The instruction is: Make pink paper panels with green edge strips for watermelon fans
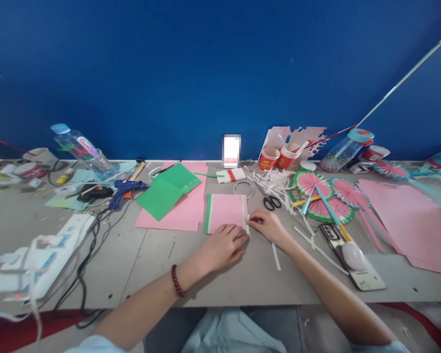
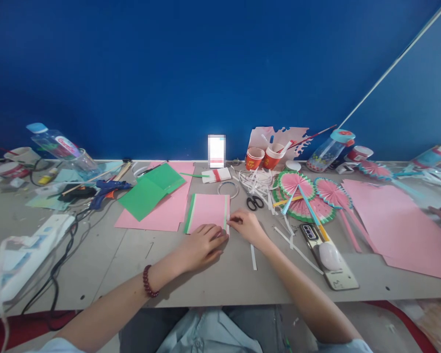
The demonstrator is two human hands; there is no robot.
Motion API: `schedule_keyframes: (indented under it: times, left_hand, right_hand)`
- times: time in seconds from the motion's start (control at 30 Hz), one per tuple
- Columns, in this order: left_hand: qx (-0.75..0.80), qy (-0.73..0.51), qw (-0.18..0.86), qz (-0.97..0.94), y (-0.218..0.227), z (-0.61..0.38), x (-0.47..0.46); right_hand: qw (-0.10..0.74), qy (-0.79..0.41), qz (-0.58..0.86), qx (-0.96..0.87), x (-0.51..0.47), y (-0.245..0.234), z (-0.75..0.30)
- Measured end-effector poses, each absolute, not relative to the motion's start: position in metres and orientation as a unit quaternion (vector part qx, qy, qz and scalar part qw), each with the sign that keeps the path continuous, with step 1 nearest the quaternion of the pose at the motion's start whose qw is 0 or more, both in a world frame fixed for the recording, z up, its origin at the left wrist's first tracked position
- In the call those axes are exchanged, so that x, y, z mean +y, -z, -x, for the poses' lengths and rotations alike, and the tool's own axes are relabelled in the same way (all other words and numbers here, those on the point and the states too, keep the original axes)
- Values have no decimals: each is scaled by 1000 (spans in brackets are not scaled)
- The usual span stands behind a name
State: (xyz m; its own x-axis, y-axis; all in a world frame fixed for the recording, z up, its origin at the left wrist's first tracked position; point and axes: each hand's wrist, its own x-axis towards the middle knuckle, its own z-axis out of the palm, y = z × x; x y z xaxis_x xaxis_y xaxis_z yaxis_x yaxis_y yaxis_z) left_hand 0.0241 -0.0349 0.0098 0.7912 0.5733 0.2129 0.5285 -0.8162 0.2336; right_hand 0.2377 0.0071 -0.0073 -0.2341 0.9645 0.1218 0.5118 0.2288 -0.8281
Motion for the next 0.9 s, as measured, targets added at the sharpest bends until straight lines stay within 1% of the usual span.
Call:
schedule_keyframes:
  times: [0.47,0.9]
  left_hand:
    - [279,-129,58,-950,-10,-25,-36]
    - [270,-116,46,-955,-12,-25,-37]
  right_hand:
    - [325,-274,528,-735,7,14,-236]
    - [329,-274,532,-731,7,16,-236]
